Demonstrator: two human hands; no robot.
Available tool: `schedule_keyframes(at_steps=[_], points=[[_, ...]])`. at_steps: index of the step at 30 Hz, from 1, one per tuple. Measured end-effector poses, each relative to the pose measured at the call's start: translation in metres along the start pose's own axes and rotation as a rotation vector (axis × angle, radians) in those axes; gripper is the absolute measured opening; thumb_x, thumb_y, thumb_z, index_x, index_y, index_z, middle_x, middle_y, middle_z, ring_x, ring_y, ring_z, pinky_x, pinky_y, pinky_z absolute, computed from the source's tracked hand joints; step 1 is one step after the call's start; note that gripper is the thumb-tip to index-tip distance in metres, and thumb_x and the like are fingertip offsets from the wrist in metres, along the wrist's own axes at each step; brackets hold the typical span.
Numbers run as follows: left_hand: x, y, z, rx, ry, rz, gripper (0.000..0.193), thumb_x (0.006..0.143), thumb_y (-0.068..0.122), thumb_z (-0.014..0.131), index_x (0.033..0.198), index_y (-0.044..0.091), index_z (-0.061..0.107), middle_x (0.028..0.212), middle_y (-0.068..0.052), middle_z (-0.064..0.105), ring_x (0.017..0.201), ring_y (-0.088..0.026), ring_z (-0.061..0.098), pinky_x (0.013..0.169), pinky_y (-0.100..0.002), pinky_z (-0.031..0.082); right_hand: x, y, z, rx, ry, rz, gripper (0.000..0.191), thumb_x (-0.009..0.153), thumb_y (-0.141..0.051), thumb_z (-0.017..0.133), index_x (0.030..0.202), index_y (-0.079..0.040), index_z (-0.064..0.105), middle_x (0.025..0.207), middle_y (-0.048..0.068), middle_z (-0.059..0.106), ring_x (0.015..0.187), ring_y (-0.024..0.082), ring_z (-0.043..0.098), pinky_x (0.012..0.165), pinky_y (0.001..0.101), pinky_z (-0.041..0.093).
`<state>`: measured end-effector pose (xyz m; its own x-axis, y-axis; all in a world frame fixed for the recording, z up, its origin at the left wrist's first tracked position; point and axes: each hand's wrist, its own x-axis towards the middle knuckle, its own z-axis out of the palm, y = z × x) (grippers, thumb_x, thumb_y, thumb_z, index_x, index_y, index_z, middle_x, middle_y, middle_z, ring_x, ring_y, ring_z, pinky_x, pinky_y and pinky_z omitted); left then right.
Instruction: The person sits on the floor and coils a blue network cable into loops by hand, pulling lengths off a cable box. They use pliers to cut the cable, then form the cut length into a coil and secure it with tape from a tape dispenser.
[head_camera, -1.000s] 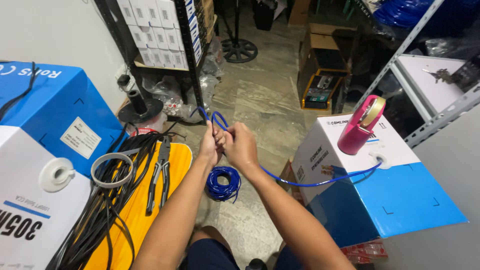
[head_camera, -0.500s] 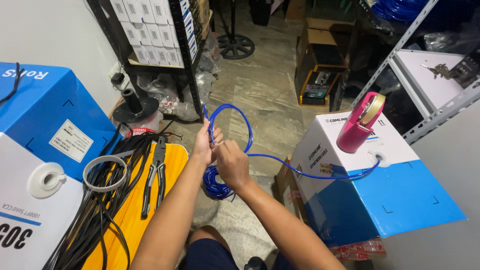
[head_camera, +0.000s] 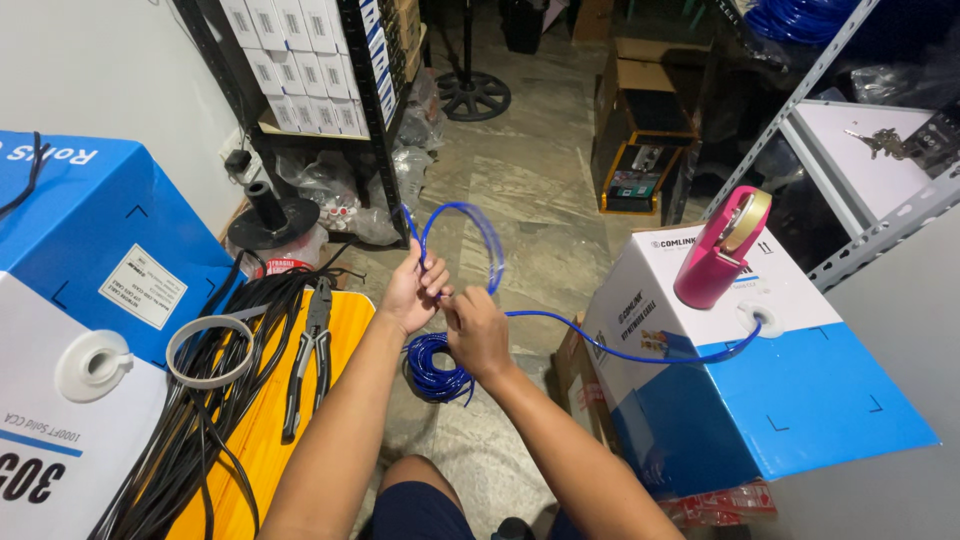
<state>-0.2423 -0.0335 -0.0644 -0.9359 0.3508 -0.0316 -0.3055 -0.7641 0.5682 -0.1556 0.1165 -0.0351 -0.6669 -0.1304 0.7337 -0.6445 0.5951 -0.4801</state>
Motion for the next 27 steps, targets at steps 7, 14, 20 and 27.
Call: schedule_keyframes(at_steps=[7, 14, 20, 27], points=[[0.003, 0.000, -0.003, -0.039, -0.008, 0.052, 0.052, 0.109, 0.050, 0.044, 0.068, 0.017, 0.040, 0.052, 0.005, 0.022, 0.042, -0.010, 0.020, 0.042, -0.028, 0.021, -0.011, 0.045, 0.029, 0.066, 0.152, 0.138, 0.032, 0.082, -0.021, 0.082, 0.099, -0.005, 0.060, 0.100, 0.017, 0.059, 0.093, 0.035, 0.062, 0.079, 0.0434, 0.051], [0.003, -0.002, -0.009, -0.056, -0.033, 0.036, 0.052, 0.108, 0.052, 0.046, 0.068, 0.019, 0.039, 0.051, 0.007, 0.020, 0.040, -0.008, 0.017, 0.041, -0.027, 0.017, -0.006, 0.137, 0.049, 0.486, 0.173, 0.791, 0.053, 0.094, -0.016, 0.058, 0.141, -0.004, 0.036, 0.114, 0.024, 0.066, 0.093, 0.034, 0.068, 0.077, 0.0407, 0.056], [0.008, -0.004, -0.007, 0.089, 0.114, 0.100, 0.050, 0.104, 0.059, 0.040, 0.090, 0.014, 0.054, 0.056, 0.006, 0.026, 0.044, -0.007, 0.023, 0.046, -0.026, 0.024, 0.011, 0.141, 0.025, 1.009, -0.030, 0.904, 0.030, 0.106, -0.012, 0.042, 0.136, -0.005, 0.045, 0.105, 0.015, 0.069, 0.066, 0.019, 0.066, 0.064, 0.0346, 0.059], [0.008, -0.002, -0.014, 0.060, 0.123, 0.069, 0.042, 0.106, 0.052, 0.044, 0.093, 0.014, 0.057, 0.058, 0.006, 0.031, 0.045, -0.007, 0.028, 0.047, -0.025, 0.026, 0.009, 0.134, 0.028, 0.959, 0.001, 0.907, 0.032, 0.112, -0.030, 0.041, 0.128, -0.004, 0.052, 0.091, 0.013, 0.066, 0.055, 0.011, 0.050, 0.058, 0.0341, 0.056]])
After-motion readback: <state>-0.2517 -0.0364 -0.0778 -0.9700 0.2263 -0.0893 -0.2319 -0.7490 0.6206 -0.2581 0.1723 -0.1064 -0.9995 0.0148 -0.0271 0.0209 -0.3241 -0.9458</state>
